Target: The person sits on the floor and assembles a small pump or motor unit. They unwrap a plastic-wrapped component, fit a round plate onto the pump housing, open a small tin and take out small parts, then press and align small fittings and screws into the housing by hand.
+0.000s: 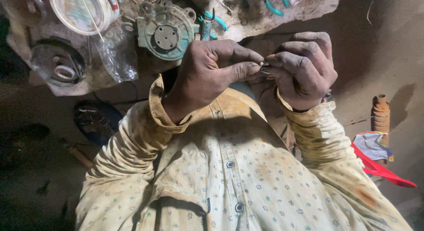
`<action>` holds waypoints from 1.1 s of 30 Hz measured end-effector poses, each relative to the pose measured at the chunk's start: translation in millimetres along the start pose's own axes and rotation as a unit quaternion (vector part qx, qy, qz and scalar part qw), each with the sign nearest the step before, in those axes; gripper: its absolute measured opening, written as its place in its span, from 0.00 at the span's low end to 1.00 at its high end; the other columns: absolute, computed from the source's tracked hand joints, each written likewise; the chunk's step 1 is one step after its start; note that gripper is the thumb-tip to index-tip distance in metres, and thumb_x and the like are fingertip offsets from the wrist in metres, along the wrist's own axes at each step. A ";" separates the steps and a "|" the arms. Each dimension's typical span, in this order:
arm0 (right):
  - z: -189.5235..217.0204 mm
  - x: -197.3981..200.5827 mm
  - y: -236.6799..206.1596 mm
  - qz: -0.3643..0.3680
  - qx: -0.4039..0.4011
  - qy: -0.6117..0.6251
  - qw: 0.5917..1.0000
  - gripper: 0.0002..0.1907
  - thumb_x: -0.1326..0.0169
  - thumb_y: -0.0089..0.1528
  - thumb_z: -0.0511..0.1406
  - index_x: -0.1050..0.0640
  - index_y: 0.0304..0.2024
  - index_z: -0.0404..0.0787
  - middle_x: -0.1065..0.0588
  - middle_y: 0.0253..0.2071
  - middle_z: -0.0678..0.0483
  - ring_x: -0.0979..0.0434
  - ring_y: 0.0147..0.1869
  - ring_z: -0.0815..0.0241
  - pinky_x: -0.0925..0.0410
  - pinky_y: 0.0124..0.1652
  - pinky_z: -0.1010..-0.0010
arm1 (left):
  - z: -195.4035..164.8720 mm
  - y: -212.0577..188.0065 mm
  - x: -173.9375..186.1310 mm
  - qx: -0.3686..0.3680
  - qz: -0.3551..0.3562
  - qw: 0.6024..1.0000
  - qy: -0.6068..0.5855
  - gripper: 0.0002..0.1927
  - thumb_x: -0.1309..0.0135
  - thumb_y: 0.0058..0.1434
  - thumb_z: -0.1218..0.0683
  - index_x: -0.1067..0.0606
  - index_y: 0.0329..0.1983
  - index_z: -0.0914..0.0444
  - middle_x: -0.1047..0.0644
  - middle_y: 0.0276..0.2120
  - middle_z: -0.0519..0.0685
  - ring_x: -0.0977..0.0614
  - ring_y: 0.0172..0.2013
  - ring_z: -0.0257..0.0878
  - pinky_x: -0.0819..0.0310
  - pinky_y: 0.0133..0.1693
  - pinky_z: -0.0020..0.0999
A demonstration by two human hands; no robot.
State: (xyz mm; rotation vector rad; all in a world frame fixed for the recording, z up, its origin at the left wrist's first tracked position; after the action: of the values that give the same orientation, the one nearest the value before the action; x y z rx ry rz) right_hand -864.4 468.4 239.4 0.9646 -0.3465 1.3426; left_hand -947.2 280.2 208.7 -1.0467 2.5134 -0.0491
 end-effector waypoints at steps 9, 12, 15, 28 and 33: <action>3.8 4.6 14.6 0.008 0.002 -0.016 1.000 0.16 0.30 0.60 0.40 0.20 0.38 0.34 0.23 0.38 0.47 0.24 0.46 0.44 0.30 0.48 0.56 | 4.3 -0.8 -1.3 0.030 0.015 0.996 -0.077 0.08 0.38 0.68 0.61 0.19 0.48 0.70 0.16 0.41 0.50 0.15 0.42 0.32 0.16 0.47 0.26; 7.1 4.8 17.6 0.003 -0.003 -0.013 1.000 0.13 0.33 0.57 0.35 0.21 0.36 0.31 0.23 0.35 0.44 0.25 0.42 0.42 0.30 0.46 0.54 | 6.9 -0.2 -0.5 0.031 0.014 0.996 -0.081 0.08 0.38 0.68 0.61 0.19 0.48 0.71 0.16 0.40 0.50 0.15 0.41 0.32 0.16 0.46 0.27; 8.5 3.7 18.2 0.015 0.005 0.015 1.000 0.05 0.36 0.60 0.30 0.18 0.38 0.35 0.22 0.36 0.46 0.24 0.43 0.44 0.29 0.48 0.55 | 9.7 0.3 0.4 0.045 0.011 0.994 -0.098 0.09 0.38 0.68 0.61 0.19 0.48 0.71 0.16 0.40 0.50 0.14 0.41 0.33 0.15 0.46 0.28; 4.8 -0.7 18.7 0.023 -0.022 0.072 0.997 0.08 0.34 0.63 0.30 0.20 0.41 0.35 0.22 0.40 0.47 0.23 0.46 0.45 0.29 0.50 0.57 | 11.1 4.1 4.3 0.060 0.022 0.989 -0.130 0.09 0.39 0.68 0.61 0.19 0.48 0.71 0.16 0.40 0.51 0.14 0.42 0.34 0.14 0.48 0.30; 3.8 -4.8 13.9 0.034 -0.075 0.118 0.990 0.08 0.34 0.64 0.27 0.21 0.44 0.32 0.22 0.43 0.45 0.22 0.48 0.48 0.29 0.49 0.63 | -5.6 1.5 8.8 -0.056 -0.022 0.994 0.089 0.07 0.36 0.68 0.62 0.19 0.47 0.69 0.17 0.41 0.51 0.15 0.42 0.35 0.18 0.46 0.30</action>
State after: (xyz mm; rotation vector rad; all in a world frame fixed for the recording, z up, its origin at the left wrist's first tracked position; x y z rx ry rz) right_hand -877.3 461.4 243.5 0.6658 -0.2970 1.4531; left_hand -955.9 274.6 210.4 -1.1909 2.6787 -0.0151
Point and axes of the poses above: each hand's wrist, its own y-axis towards the middle knuckle, its own x-axis out of the back of the hand, z = x × y, the point moved 3 cm from there along y, towards the middle knuckle
